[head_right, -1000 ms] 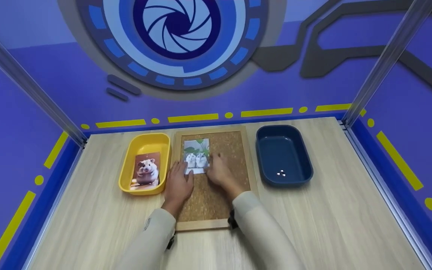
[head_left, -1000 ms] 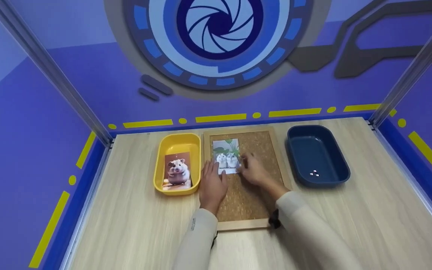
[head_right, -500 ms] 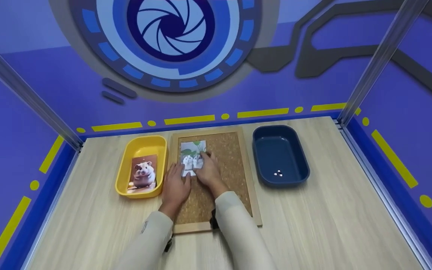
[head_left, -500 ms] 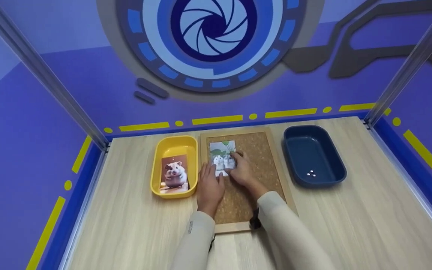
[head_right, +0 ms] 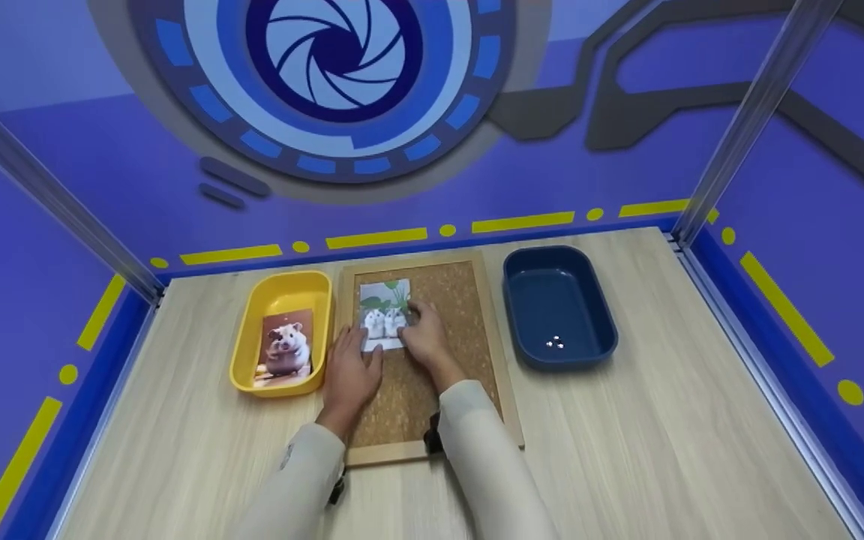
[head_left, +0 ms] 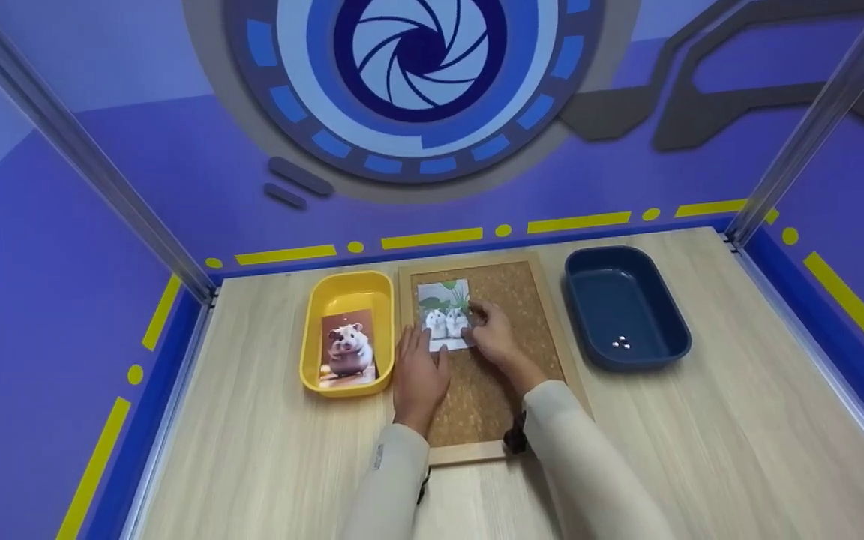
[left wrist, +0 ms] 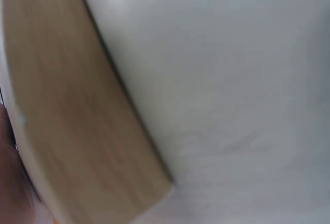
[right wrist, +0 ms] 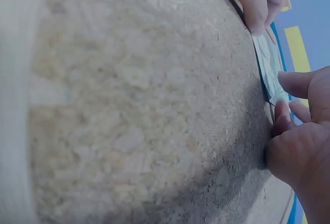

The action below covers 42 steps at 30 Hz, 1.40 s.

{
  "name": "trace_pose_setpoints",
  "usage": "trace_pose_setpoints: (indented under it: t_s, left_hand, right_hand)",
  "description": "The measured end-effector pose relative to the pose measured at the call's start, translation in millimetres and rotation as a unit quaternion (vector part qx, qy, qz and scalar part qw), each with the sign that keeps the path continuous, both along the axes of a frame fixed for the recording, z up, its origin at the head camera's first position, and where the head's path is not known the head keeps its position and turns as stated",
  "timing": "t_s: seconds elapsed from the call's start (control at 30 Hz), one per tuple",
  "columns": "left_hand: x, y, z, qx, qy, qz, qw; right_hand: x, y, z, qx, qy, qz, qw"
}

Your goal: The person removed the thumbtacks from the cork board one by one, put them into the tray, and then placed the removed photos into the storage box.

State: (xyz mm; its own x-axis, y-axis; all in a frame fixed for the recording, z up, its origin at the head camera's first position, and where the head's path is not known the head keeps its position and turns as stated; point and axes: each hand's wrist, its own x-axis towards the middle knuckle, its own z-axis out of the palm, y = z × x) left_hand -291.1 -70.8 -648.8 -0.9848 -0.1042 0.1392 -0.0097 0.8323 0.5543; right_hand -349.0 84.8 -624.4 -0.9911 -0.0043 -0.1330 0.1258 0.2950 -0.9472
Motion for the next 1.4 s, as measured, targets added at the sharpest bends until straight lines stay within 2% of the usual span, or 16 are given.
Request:
trace_pose_setpoints:
  t_s: [0.1, 0.27, 0.4, 0.63, 0.8, 0.97, 1.17, 1.4]
  left_hand:
    - [0.7, -0.1, -0.8, -0.005, -0.002, -0.003, 1.0000]
    - [-0.2, 0.7, -0.2, -0.015, 0.007, -0.011, 0.9998]
    - [1.1, -0.2, -0.5, -0.012, 0.005, -0.009, 0.9999]
    - [2.0, -1.9, -1.3, -0.012, 0.006, -0.005, 0.9999]
    - [0.7, -2.0, -2.5, -0.004, 0.007, -0.009, 0.9999]
    - [-0.1, -0.4, -0.2, 0.000, 0.001, -0.008, 1.0000]
    - [-1.5, 0.8, 1.9, -0.001, -0.005, -0.010, 0.9999]
    - [0.0, -0.7, -1.7, -0.003, 0.016, -0.013, 0.9998]
  right_hand:
    - [0.0, -3, -1.8, -0.004, -0.010, -0.002, 0.9999]
    - [-1.3, -7, -1.9, 0.022, -0.001, -0.011, 0.9997]
    - [-3.9, -9, 1.0, 0.022, -0.025, -0.017, 0.9993]
    - [-10.3, -13, 4.1, -0.047, -0.052, 0.004, 0.9975]
    - [-12.4, -16, 5.6, -0.092, -0.056, -0.010, 0.9942]
    - [-15.6, -17, 8.4, -0.078, -0.061, -0.031, 0.9946]
    - [-21.6, -19, 17.3, -0.065, -0.089, -0.037, 0.9932]
    - [-24.2, -21, 22.4, -0.072, -0.123, -0.052, 0.9883]
